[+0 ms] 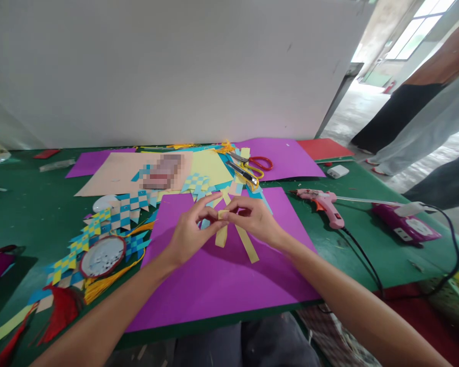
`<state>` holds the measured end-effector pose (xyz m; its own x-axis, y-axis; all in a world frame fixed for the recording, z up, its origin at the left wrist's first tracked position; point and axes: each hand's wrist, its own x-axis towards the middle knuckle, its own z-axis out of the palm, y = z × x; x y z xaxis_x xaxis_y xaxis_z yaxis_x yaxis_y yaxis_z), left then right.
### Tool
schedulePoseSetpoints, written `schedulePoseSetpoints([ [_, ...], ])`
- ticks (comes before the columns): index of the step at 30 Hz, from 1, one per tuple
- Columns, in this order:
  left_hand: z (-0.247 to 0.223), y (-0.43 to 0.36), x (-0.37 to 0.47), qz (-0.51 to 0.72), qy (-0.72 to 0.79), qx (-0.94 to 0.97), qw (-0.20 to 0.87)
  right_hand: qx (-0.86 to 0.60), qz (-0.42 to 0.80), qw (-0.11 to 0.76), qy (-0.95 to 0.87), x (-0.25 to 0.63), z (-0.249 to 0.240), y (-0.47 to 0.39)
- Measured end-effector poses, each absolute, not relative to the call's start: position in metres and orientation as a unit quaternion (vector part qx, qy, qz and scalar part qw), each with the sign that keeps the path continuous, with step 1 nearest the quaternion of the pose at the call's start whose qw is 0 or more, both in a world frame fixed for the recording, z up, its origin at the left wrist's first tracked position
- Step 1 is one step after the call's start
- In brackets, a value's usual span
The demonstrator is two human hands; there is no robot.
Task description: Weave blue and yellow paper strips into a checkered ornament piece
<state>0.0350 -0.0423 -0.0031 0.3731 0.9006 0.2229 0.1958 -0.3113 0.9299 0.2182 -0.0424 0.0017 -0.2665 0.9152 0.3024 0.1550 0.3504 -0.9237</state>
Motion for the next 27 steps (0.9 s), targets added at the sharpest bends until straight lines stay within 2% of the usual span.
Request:
schedulePoseSetpoints([
  [27,-0.0049,-0.0420,0.0344,0.386,0.390,0.723,0.420,-0.408,0.438,0.440,-0.670,0.2177,0.0080,-0.0468],
])
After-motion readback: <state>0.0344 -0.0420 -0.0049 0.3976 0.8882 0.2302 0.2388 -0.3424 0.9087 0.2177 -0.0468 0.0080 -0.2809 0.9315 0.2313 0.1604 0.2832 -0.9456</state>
